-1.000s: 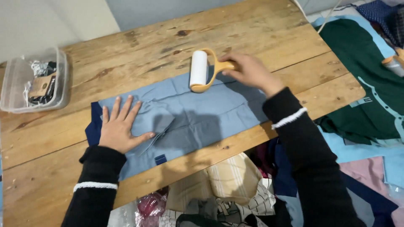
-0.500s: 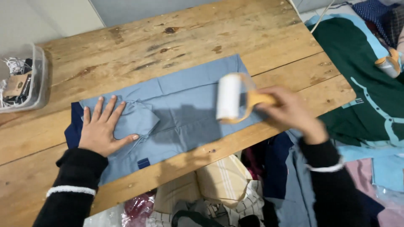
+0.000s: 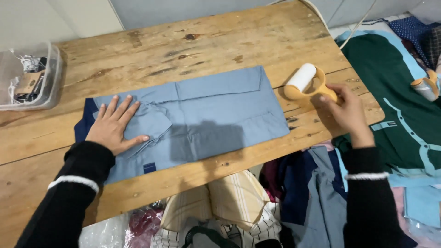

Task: The person folds a light blue shirt on a wooden table, using a lint roller to clean the fabric before and after folding. They then attach a tag to the folded shirt using a string.

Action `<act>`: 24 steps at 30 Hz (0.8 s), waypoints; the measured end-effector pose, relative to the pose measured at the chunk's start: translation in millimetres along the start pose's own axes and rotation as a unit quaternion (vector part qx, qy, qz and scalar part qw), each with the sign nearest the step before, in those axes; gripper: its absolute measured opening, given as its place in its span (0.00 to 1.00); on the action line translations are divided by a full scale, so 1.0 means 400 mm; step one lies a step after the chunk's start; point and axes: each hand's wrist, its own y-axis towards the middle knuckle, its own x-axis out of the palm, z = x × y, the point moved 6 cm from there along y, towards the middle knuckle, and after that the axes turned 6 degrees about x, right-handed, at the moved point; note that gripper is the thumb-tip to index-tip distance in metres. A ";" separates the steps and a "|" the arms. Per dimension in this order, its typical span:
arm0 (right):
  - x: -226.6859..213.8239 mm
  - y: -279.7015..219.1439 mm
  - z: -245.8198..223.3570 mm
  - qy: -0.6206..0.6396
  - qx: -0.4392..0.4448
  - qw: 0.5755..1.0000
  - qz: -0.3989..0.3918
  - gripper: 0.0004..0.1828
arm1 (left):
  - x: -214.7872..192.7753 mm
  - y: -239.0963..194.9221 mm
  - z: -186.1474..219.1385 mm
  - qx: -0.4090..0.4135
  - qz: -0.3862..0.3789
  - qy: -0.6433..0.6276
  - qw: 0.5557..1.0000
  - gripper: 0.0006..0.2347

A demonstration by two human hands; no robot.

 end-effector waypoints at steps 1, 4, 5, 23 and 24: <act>0.013 0.016 0.009 0.002 -0.002 1.000 0.001 0.21 | 0.004 0.011 -0.002 -0.001 0.001 0.002 1.000 0.46; 0.049 0.041 -0.160 -0.153 -0.097 0.982 0.051 0.23 | 0.000 0.015 0.003 0.011 0.028 0.039 0.999 0.46; 0.044 0.019 -0.317 -0.102 -0.101 0.989 0.039 0.19 | -0.006 0.016 0.000 -0.015 0.035 0.112 0.993 0.46; 0.344 -0.455 -0.436 -0.349 -0.279 0.879 -0.167 0.56 | 0.036 0.207 -0.015 -0.039 0.047 0.049 0.997 0.41; 0.338 -0.498 -0.466 -0.345 -0.315 0.866 -0.180 0.66 | 0.018 0.216 -0.019 0.000 0.123 0.103 0.987 0.41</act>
